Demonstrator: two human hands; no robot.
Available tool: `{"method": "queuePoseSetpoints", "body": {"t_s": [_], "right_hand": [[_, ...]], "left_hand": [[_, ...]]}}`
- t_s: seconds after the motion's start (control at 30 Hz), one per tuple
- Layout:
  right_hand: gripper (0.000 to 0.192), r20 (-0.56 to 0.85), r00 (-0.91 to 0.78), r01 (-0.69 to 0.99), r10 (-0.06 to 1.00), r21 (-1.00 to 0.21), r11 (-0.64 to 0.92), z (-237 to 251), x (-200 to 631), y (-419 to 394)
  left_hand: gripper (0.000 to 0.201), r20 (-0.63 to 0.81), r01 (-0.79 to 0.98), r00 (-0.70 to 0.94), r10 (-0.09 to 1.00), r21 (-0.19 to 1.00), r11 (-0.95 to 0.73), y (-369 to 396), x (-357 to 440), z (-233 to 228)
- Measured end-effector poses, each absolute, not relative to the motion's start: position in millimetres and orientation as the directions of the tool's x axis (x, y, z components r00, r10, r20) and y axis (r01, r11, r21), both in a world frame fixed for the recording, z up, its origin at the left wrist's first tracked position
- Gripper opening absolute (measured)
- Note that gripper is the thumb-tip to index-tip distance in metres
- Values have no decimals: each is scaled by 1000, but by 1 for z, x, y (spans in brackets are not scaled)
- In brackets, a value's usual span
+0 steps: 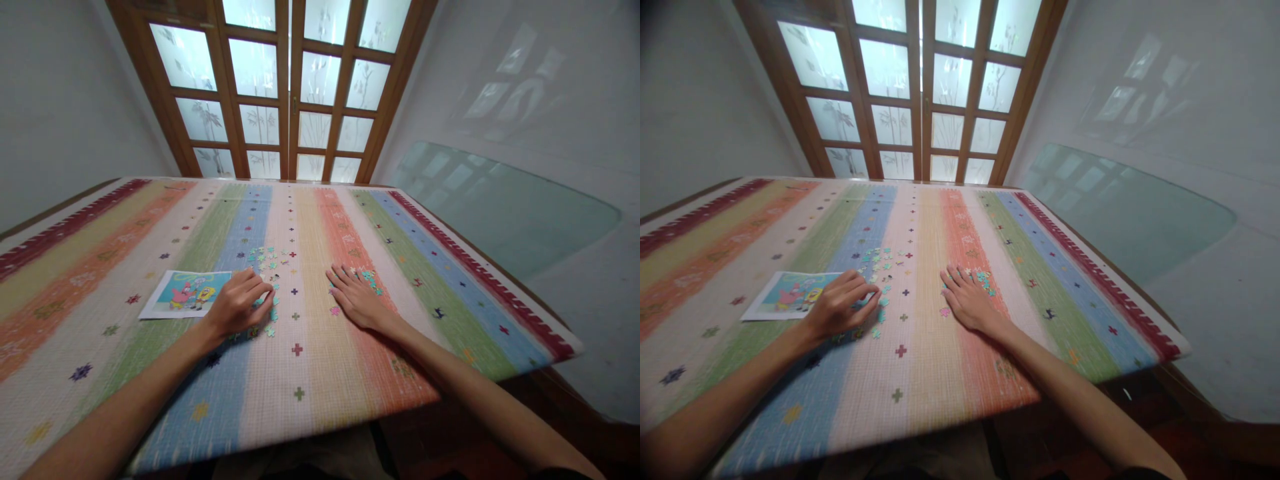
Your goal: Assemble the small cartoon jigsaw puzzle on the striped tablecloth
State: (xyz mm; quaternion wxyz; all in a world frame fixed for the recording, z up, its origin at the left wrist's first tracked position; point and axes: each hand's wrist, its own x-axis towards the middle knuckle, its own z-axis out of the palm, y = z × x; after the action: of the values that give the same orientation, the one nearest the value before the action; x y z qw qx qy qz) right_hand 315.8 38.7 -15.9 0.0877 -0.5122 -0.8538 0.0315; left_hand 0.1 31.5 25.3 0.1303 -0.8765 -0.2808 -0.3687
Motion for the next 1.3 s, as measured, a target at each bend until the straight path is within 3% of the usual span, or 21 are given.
{"method": "queuePoseSetpoints", "body": {"t_s": [0.23,0.4,0.6,0.7,0.93,1.3], "right_hand": [[53,215,-371,894,903,-181,410,-17,353,63],[50,304,-417,862,856,-165,479,-8,343,49],[53,200,-590,771,783,-151,619,-6,316,23],[56,140,-607,765,782,-164,623,-9,315,23],[57,116,-584,788,804,-156,595,-15,347,47],[62,189,-477,824,858,-244,512,-14,403,68]], "left_hand": [[18,682,520,618,391,18,-854,19,10,27],[20,586,344,733,346,120,-931,-2,31,27],[36,430,99,875,221,287,-953,-34,60,19],[44,363,94,910,202,294,-951,-42,65,11],[45,276,120,940,202,286,-951,-41,63,6],[45,350,97,913,212,319,-943,-42,64,-1]]}}
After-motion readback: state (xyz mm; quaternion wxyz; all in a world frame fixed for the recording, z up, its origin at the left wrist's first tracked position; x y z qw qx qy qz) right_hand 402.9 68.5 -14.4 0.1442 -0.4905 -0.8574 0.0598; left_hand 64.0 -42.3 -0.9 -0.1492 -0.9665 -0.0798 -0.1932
